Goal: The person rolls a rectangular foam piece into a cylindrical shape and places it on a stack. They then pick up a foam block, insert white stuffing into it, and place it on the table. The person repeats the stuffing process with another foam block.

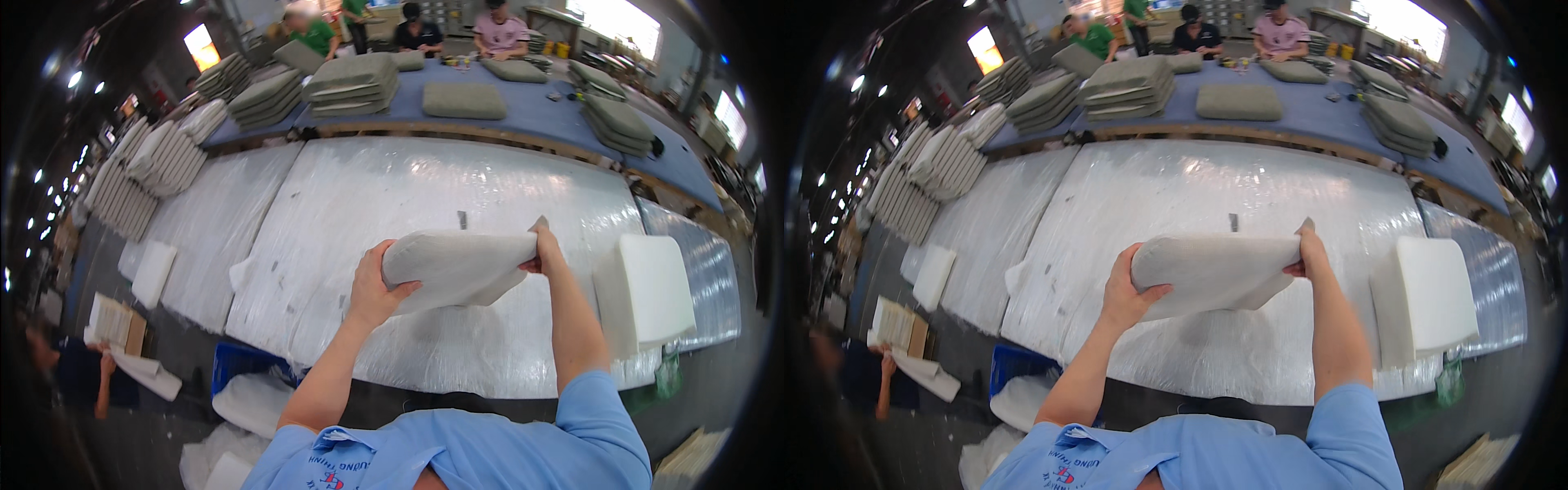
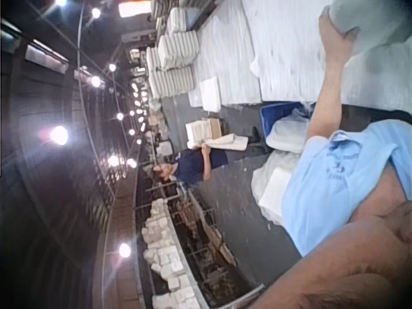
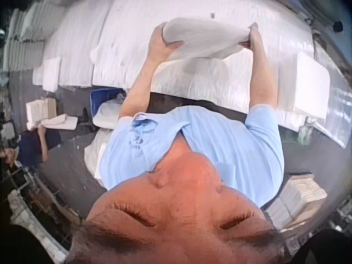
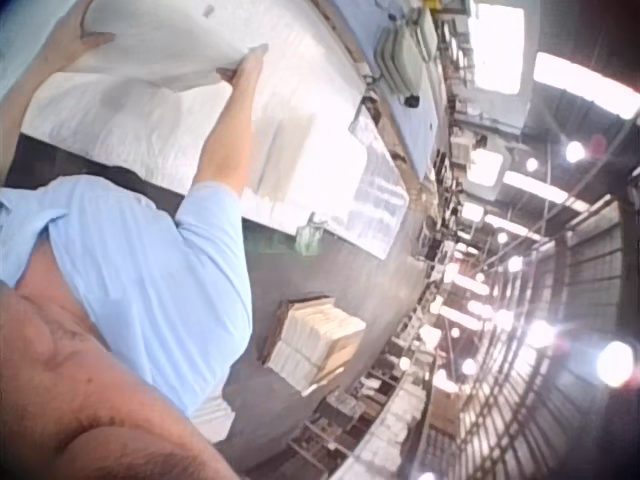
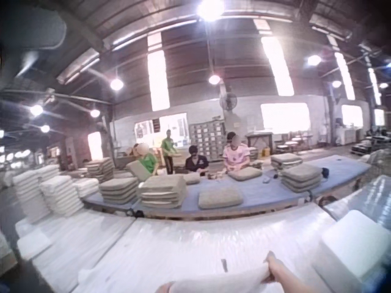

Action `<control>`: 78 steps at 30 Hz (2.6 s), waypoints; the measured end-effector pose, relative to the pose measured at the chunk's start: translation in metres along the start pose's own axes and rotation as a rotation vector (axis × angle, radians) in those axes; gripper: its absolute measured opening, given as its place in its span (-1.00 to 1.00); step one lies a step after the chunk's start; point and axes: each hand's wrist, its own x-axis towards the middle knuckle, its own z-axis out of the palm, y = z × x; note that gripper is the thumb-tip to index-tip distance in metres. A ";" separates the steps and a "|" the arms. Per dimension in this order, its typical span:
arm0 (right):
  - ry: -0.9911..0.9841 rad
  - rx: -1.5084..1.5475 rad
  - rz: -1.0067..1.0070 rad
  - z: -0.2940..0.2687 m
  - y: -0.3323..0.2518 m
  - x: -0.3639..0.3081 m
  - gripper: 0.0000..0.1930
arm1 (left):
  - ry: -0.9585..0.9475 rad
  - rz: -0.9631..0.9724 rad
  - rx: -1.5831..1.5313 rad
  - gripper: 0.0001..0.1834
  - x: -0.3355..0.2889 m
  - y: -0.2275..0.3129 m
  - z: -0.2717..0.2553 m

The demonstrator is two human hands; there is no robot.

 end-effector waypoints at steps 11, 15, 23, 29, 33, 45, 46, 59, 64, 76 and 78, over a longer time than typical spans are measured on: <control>0.556 0.010 -0.766 -0.110 0.140 -0.099 -0.47 | -0.328 0.552 0.121 -0.27 0.016 0.098 0.114; 0.507 -0.167 -1.032 -0.055 0.085 -0.178 -0.71 | -0.359 0.611 0.204 -0.32 0.003 0.112 0.156; 0.596 0.139 -0.771 -0.150 0.160 -0.119 -0.62 | -0.369 0.454 0.394 -0.59 0.024 0.061 0.171; 0.483 0.466 -0.804 -0.150 0.181 -0.087 -0.42 | -0.043 0.032 0.116 -0.63 0.016 0.005 0.152; 0.323 0.826 -0.599 -0.152 0.210 -0.066 -0.40 | 0.120 -0.207 -0.233 -0.61 0.002 -0.014 0.160; -0.335 0.626 0.069 -0.176 0.260 -0.030 -0.43 | 0.074 -0.960 -1.479 -0.63 -0.044 -0.063 0.169; -0.398 0.630 0.086 -0.180 0.262 -0.033 -0.36 | 0.056 -0.934 -1.446 -0.65 -0.039 -0.058 0.162; -0.728 0.585 -0.117 0.020 0.151 -0.030 -0.29 | -0.105 -0.107 -0.382 -0.60 0.028 0.088 0.196; -0.675 0.568 -0.457 0.007 0.069 -0.059 -0.28 | -0.150 -0.274 -0.498 -0.22 0.021 0.096 0.211; -0.668 0.381 -0.634 0.007 0.069 -0.087 -0.12 | -0.222 -0.528 -0.664 -0.12 0.089 0.071 0.207; -0.659 0.346 -0.654 0.006 0.070 -0.087 -0.07 | -0.235 -0.551 -0.710 -0.08 0.103 0.066 0.210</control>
